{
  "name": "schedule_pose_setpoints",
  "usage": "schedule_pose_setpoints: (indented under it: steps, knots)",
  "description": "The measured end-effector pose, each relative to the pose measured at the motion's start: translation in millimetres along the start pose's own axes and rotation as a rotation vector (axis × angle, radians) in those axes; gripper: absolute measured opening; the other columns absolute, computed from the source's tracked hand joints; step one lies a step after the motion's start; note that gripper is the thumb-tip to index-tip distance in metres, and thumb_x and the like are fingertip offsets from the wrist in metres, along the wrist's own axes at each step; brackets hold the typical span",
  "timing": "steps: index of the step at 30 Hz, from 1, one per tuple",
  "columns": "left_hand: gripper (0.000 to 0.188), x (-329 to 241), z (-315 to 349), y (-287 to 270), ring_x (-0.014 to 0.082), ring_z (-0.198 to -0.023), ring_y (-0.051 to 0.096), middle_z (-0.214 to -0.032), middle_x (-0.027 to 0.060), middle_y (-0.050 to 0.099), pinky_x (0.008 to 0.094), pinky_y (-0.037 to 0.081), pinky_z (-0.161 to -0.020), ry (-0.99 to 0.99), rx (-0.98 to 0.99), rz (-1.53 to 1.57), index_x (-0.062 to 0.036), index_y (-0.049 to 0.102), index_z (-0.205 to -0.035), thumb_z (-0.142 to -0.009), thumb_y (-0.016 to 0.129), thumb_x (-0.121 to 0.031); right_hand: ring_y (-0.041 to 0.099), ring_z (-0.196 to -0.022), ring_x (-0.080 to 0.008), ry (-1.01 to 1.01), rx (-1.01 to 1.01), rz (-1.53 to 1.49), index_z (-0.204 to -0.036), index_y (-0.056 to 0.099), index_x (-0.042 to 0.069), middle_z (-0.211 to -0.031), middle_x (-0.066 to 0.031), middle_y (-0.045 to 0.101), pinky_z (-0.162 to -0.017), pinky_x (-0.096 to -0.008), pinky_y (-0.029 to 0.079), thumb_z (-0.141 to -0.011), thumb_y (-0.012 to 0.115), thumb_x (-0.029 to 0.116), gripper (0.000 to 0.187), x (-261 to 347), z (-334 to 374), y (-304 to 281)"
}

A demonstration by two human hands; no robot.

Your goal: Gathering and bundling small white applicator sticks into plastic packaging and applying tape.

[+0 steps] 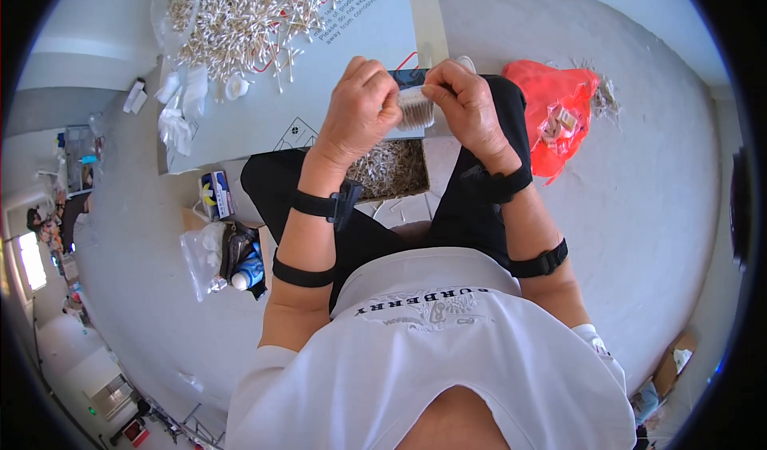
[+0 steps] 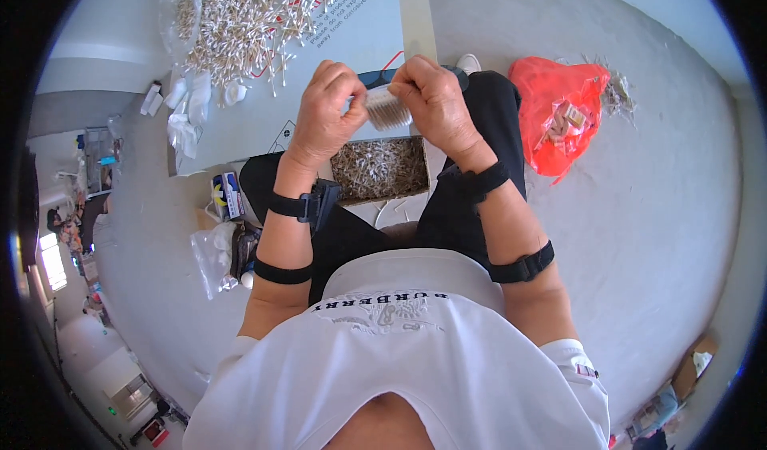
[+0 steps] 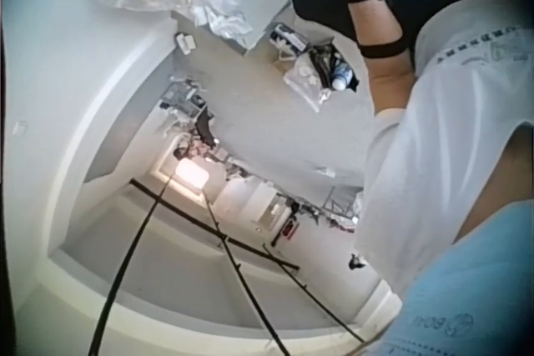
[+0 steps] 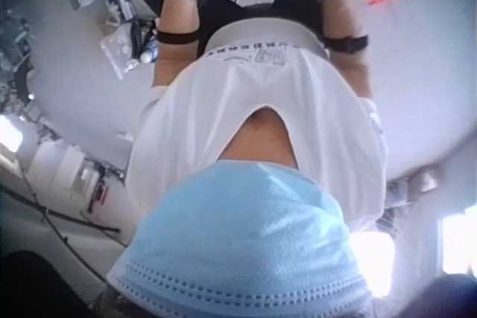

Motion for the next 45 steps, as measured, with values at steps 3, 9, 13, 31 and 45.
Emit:
schedule_pose_setpoints:
  steps: [3, 9, 13, 31, 45]
  knots:
    - [0.015, 0, 3, -12, 0.0279, -0.072, 0.050, -0.072, 0.0080, 0.050, 0.0366, 0.045, -0.062, -0.012, -0.018, -0.002, -0.0030, 0.049, -0.070, -0.066, 0.060, 0.006, 0.055, -0.066, -0.0186, 0.063, -0.009, -0.062, -0.084, 0.057, -0.002, -0.071, -0.0094, 0.058, -0.062, -0.0301, 0.045, -0.083, 0.064, 0.004, 0.009, -9, 3, -4]
    - [0.016, 41, 49, -30, 0.0186, -0.069, 0.053, -0.081, 0.0071, 0.059, 0.0305, 0.043, -0.058, -0.555, -0.049, 0.224, -0.0015, 0.060, -0.077, -0.083, 0.063, -0.016, 0.055, -0.075, -0.0097, 0.228, -0.093, -0.460, -0.086, 0.058, -0.002, -0.086, -0.0030, 0.058, -0.066, -0.0225, 0.045, -0.088, 0.062, 0.003, 0.006, -7, 16, -17]
    - [0.053, 39, 81, 16, 0.0128, -0.076, 0.062, -0.094, 0.0102, 0.066, 0.0286, 0.051, -0.062, -1.107, -0.051, 0.972, 0.0045, 0.064, -0.096, -0.091, 0.059, -0.048, 0.060, -0.087, -0.0158, -0.032, -0.005, -0.244, -0.085, 0.059, 0.000, -0.103, -0.0093, 0.058, -0.075, -0.0257, 0.049, -0.082, 0.064, -0.005, 0.008, 43, 30, -11]
    - [0.029, -45, 26, -12, 0.0135, -0.084, 0.061, -0.091, 0.0050, 0.066, 0.0251, 0.050, -0.074, -0.428, -0.210, 0.691, -0.0012, 0.065, -0.096, -0.072, 0.081, -0.008, 0.058, -0.084, -0.0089, 0.185, -0.003, -0.470, -0.102, 0.066, 0.002, -0.090, -0.0018, 0.065, -0.079, -0.0263, 0.048, -0.078, 0.072, 0.001, 0.024, 20, 53, 0]
    - [0.031, -68, 2, -4, 0.0169, -0.090, 0.061, -0.096, 0.0054, 0.065, 0.0274, 0.050, -0.078, -0.181, -0.103, 0.551, -0.0032, 0.068, -0.096, -0.068, 0.082, -0.009, 0.062, -0.090, -0.0185, -0.016, -0.089, -0.371, -0.103, 0.066, -0.002, -0.099, -0.0115, 0.066, -0.081, -0.0292, 0.049, -0.074, 0.070, -0.005, 0.030, 36, 48, -27]
Point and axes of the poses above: each hand's wrist, its own z-axis away from the middle knuckle, its own y-axis out of the palm, x = y × z, the point moved 9 cm from there along -z, towards the middle knuckle
